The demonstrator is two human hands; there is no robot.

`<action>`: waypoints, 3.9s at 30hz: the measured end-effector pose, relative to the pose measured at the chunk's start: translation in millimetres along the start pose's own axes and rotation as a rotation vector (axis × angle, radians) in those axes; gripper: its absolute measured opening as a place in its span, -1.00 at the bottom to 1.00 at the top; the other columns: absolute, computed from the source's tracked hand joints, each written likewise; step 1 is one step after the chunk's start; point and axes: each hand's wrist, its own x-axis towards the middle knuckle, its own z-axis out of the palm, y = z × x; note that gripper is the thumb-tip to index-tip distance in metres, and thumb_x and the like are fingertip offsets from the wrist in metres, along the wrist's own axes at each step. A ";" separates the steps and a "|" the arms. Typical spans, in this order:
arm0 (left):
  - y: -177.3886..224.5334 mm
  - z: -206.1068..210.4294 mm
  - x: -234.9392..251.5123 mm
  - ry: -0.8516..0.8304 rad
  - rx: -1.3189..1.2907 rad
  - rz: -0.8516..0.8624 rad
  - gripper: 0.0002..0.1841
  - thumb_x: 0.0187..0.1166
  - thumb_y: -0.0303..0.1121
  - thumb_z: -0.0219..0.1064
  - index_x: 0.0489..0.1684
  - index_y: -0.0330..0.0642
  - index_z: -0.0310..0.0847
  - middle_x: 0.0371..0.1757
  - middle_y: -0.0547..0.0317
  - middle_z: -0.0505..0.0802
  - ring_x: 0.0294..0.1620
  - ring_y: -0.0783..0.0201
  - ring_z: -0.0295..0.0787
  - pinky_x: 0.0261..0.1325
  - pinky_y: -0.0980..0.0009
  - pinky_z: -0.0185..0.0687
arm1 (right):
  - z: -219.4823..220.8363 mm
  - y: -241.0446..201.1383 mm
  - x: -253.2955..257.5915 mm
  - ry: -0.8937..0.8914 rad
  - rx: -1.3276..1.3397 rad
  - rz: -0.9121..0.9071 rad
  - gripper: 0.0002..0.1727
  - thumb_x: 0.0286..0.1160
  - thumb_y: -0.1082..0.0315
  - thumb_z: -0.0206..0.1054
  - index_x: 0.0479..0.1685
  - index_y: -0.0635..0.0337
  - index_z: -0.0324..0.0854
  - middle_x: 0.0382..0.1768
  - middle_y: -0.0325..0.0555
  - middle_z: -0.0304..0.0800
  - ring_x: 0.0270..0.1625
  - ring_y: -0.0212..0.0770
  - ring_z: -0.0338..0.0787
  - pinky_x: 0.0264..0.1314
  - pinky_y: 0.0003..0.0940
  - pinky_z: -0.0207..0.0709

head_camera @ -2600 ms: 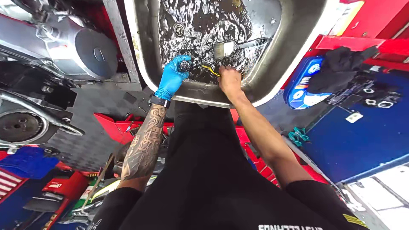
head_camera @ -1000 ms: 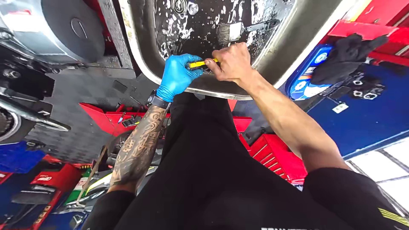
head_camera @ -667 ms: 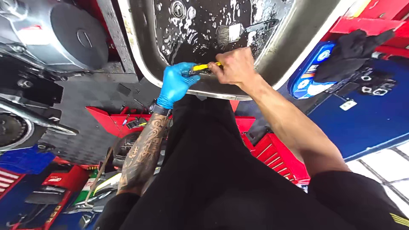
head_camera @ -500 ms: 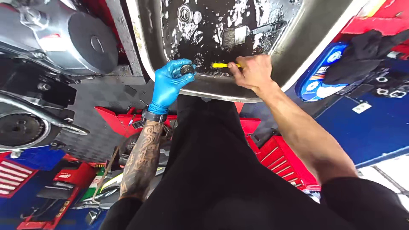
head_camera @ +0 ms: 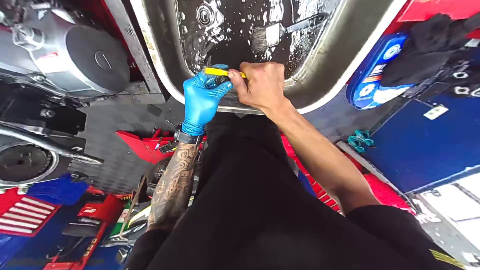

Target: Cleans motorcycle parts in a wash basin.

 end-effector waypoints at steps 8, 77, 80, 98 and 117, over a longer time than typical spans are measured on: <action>-6.3 19.1 -10.6 0.085 -0.074 -0.069 -0.66 0.34 -0.58 0.60 0.08 -0.41 0.76 -0.09 0.02 0.96 -0.06 0.21 0.95 0.12 0.26 0.92 | 1.6 9.0 -16.9 -0.012 0.006 0.055 -0.29 0.75 -0.25 -0.08 -0.64 0.08 0.56 -0.73 -0.09 0.60 -0.61 -0.01 0.69 -0.60 0.01 0.34; 31.4 6.6 -38.5 -0.092 0.291 -0.141 -0.69 0.38 -0.38 0.63 0.06 -0.18 0.77 -0.27 0.19 0.89 -0.36 0.40 0.88 -0.20 0.41 0.89 | -10.1 29.1 -7.0 -0.131 0.112 -0.164 -0.18 0.67 -0.39 -0.13 -0.69 0.14 0.51 -0.72 -0.02 0.57 -0.58 0.08 0.68 -0.50 0.10 0.35; 33.6 6.6 -37.9 -0.088 0.224 -0.163 -0.72 0.41 -0.43 0.59 0.05 -0.19 0.76 -0.26 0.20 0.90 -0.33 0.38 0.90 -0.16 0.40 0.91 | -5.7 43.0 -8.9 -0.117 0.124 -0.150 -0.19 0.67 -0.37 -0.14 -0.70 0.14 0.49 -0.73 -0.01 0.57 -0.59 0.08 0.68 -0.50 0.12 0.35; 35.7 -0.3 -30.8 -0.017 0.168 -0.090 -0.70 0.40 -0.50 0.57 0.09 -0.23 0.74 -0.20 0.23 0.90 -0.24 0.38 0.90 -0.07 0.39 0.91 | -6.3 34.5 -13.0 -0.095 0.139 -0.048 -0.21 0.69 -0.35 -0.12 -0.72 0.11 0.49 -0.74 -0.04 0.55 -0.60 0.05 0.66 -0.49 0.10 0.33; 35.2 -2.8 -30.8 -0.083 0.220 0.006 -0.59 0.43 -0.58 0.52 0.28 -0.28 0.71 -0.06 0.20 0.87 -0.16 0.52 0.79 -0.05 0.59 0.74 | -11.4 9.2 -15.6 -0.010 0.114 0.019 -0.22 0.70 -0.34 -0.08 -0.71 0.12 0.51 -0.74 -0.05 0.56 -0.62 0.03 0.66 -0.56 0.03 0.32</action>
